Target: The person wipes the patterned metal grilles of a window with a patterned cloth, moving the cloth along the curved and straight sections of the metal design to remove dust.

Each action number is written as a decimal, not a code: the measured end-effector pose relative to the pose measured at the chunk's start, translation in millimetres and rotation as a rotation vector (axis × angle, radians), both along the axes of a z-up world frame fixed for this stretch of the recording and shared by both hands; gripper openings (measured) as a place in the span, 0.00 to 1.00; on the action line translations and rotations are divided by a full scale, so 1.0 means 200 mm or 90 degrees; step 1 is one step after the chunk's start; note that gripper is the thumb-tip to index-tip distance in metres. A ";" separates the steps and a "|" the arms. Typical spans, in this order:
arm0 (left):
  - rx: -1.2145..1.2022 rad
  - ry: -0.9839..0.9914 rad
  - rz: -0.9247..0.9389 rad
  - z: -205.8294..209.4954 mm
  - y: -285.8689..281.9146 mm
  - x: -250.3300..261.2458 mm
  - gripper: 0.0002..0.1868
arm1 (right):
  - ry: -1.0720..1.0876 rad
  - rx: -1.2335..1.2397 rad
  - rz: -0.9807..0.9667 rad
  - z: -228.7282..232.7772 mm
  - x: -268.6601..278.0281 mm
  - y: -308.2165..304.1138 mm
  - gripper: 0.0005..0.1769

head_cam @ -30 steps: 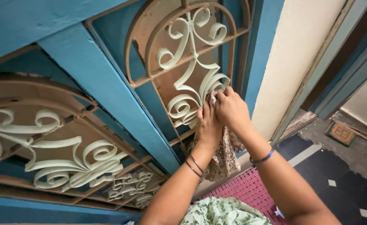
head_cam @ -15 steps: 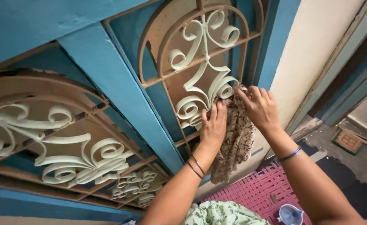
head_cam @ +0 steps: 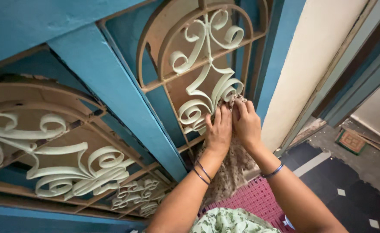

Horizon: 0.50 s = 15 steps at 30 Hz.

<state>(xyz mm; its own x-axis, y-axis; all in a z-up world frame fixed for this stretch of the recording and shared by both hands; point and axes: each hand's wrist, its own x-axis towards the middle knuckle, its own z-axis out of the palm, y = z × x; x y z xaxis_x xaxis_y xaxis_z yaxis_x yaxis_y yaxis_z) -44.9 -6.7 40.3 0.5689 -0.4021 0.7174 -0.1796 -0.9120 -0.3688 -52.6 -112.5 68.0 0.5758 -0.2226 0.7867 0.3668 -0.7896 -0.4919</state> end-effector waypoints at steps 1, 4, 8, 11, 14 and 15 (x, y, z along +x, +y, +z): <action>0.000 0.003 0.001 0.00 0.02 -0.01 0.22 | 0.003 0.000 0.001 -0.01 -0.02 0.00 0.12; -0.051 0.060 -0.140 0.04 0.11 -0.02 0.20 | 0.005 0.051 0.033 0.04 -0.05 -0.01 0.07; -0.027 0.031 -0.270 0.09 0.21 -0.04 0.17 | -0.023 0.113 0.083 0.16 -0.07 -0.06 0.08; -0.066 0.033 -0.319 0.14 0.22 -0.09 0.18 | -0.069 0.116 0.117 0.25 -0.07 0.01 0.11; -0.140 0.045 -0.346 0.20 0.24 -0.16 0.15 | -0.094 0.079 0.136 0.26 -0.05 0.12 0.13; -0.182 0.036 -0.347 0.21 0.26 -0.19 0.13 | -0.108 0.050 0.119 0.24 -0.05 0.15 0.14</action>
